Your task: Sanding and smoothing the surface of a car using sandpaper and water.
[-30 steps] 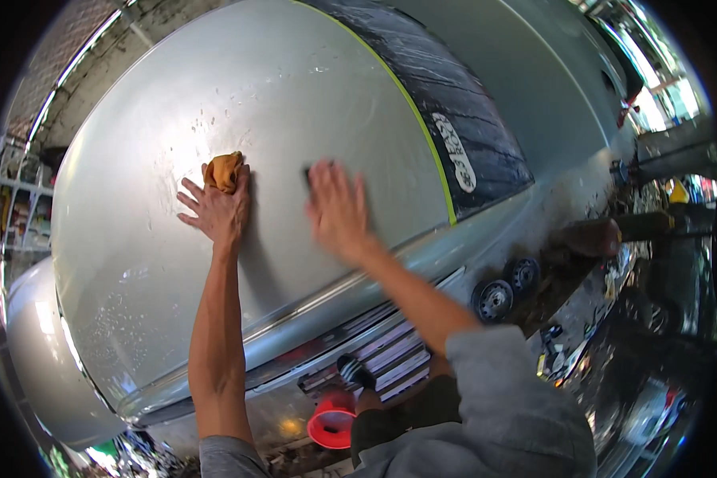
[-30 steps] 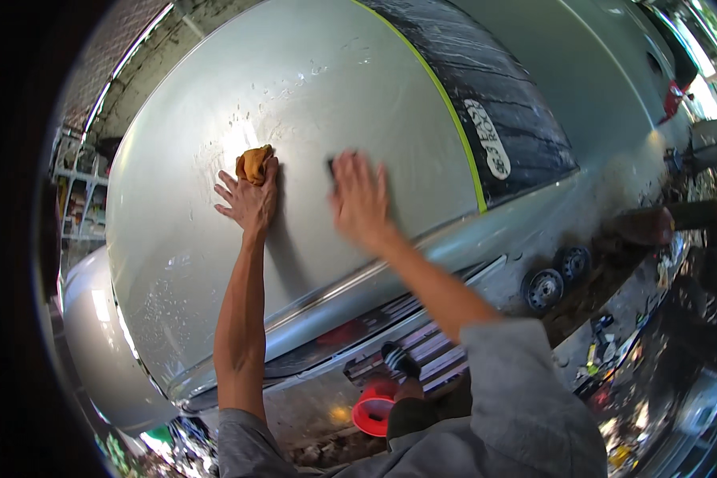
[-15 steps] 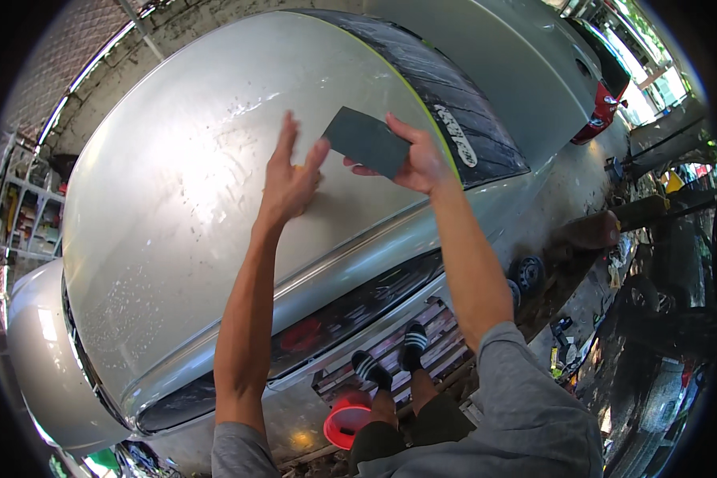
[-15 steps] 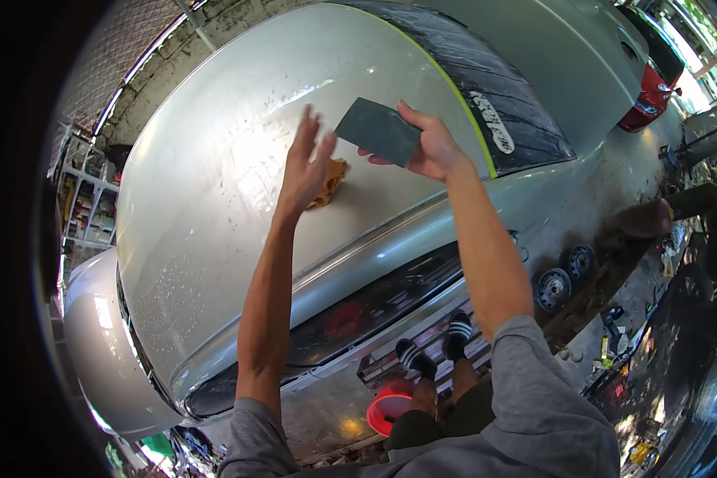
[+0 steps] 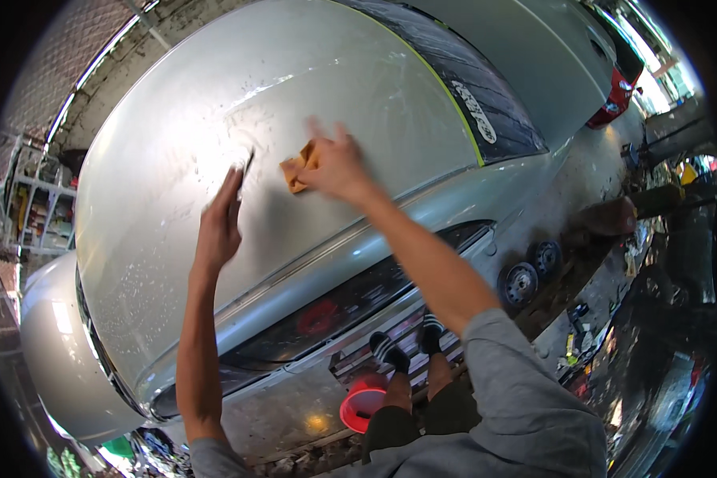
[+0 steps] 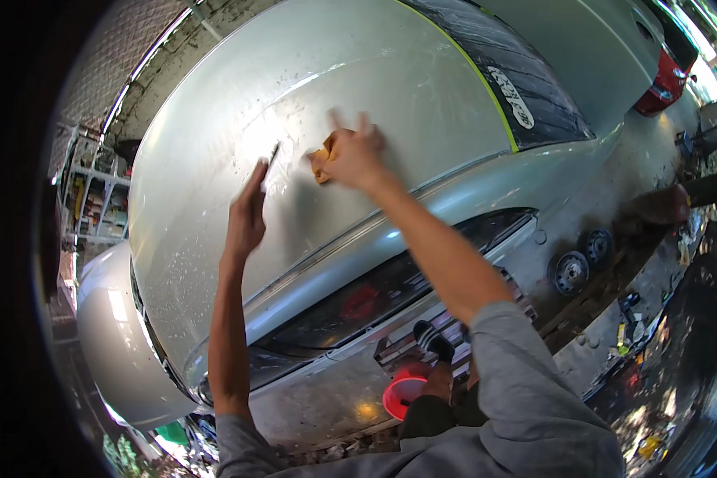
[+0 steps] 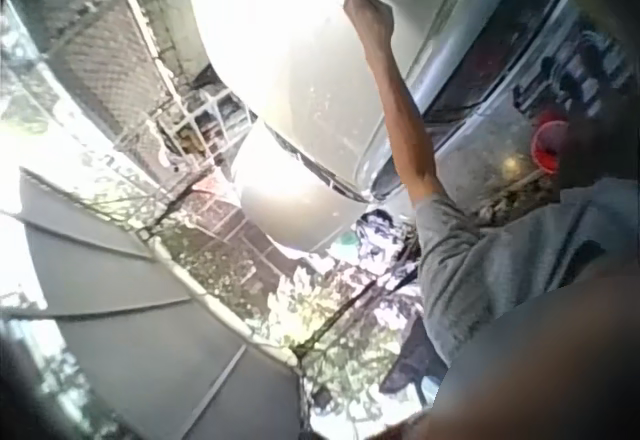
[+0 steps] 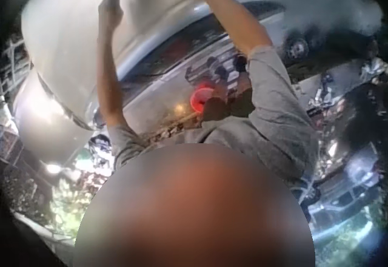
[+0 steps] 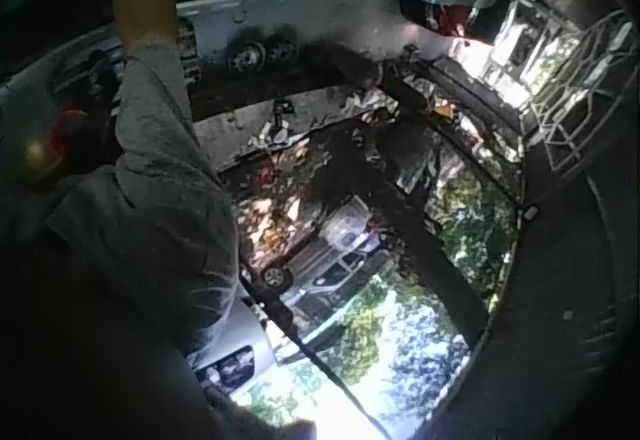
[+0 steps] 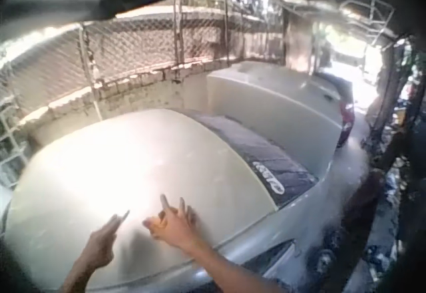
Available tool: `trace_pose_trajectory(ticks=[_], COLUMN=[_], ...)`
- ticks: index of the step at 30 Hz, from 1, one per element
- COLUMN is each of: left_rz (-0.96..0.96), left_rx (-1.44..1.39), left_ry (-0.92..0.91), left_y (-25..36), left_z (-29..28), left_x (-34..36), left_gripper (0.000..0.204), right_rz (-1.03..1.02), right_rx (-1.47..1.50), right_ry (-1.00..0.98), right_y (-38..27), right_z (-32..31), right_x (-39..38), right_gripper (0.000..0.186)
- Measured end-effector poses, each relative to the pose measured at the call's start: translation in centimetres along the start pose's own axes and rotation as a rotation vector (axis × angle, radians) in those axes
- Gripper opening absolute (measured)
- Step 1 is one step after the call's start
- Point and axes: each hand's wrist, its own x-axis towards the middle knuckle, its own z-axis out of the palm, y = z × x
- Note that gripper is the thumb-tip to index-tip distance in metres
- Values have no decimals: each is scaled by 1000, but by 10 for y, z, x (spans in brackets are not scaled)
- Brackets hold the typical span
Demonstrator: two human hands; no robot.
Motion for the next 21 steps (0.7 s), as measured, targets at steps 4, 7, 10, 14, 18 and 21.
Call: trace_pose_trajectory(ticks=[4,7,10,14,18,21], left_rz=[122,221,373,240,665,436], left_rx=[393,511,463,476,431,269], left_ry=[-226,-242,-261,-665,-59,-410], left_y=[-47,-33,-6,47,19,24], left_z=[20,37,72,139,164,119], left_x=[-62,-48,3,98,81,44], left_gripper=[61,62,64,60,52,49], right_rz=[-198,-41,-99,98,50,71], right_rx=[-43,328,322,193,125,209], right_ry=[-29,-66,-214,-623,-652,-524], right_y=[-9,9,7,-26,-39,-14], right_z=[24,-4,-60,-57,-50,-49], right_x=[2,31,56,70,46,19], right_gripper=[51,32,16,17,18,17])
